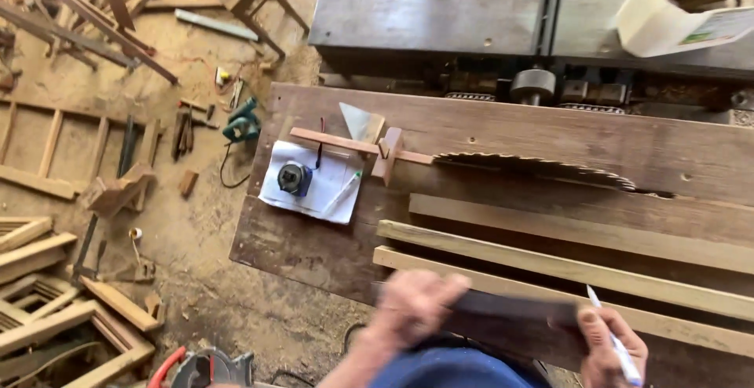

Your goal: Measuring and marking dimensions on wooden planks using a square, pencil, and tape measure on a workbench.

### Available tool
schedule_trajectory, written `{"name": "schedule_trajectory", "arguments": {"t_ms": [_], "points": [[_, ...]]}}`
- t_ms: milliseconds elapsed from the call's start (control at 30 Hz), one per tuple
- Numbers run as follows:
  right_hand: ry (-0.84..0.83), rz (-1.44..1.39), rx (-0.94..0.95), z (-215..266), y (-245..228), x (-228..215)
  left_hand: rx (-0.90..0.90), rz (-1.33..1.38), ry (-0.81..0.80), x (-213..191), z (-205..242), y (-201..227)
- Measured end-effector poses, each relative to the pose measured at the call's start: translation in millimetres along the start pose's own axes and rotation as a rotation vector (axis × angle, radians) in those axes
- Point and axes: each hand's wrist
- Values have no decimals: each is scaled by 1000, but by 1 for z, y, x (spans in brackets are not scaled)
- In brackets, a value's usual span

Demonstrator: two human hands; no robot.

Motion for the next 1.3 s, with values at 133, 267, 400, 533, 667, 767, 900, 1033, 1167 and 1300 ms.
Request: {"name": "schedule_trajectory", "arguments": {"t_ms": [133, 267, 400, 533, 667, 767, 900, 1033, 1167, 1300], "points": [[-432, -28, -268, 54, -48, 70, -882, 460, -123, -25, 72, -117], [-552, 68, -400, 78, 4, 115, -384, -198, -225, 15, 196, -248], [-730, 116, -327, 114, 33, 205, -285, -168, -246, 47, 206, -298], [-539, 226, -56, 143, 35, 319, -217, -101, -147, 9, 161, -311], [-942, 709, -1156, 133, 92, 386, -313, -307, 119, 26, 121, -372], [-859, 795, -1194, 135, 135, 427, -353, -94, -112, 33, 97, -403], [-821, 982, -1089, 146, 151, 446, -223, -37, -134, 27, 89, -435], [-839, 1090, -1027, 142, 154, 439, -255, -85, 15, 39, 82, -479], [-884, 1141, -1096, 130, 145, 436, -385, -159, -83, 61, 101, -494], [-856, 1129, -1185, 85, 149, 435, -464, -233, -127, 55, 158, -448]]}}
Point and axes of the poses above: each hand's wrist, its own z-axis away from the middle knuckle, its own x-axis out of the palm, y = z × x, and after that the axes turned 15 degrees about -z, right-handed
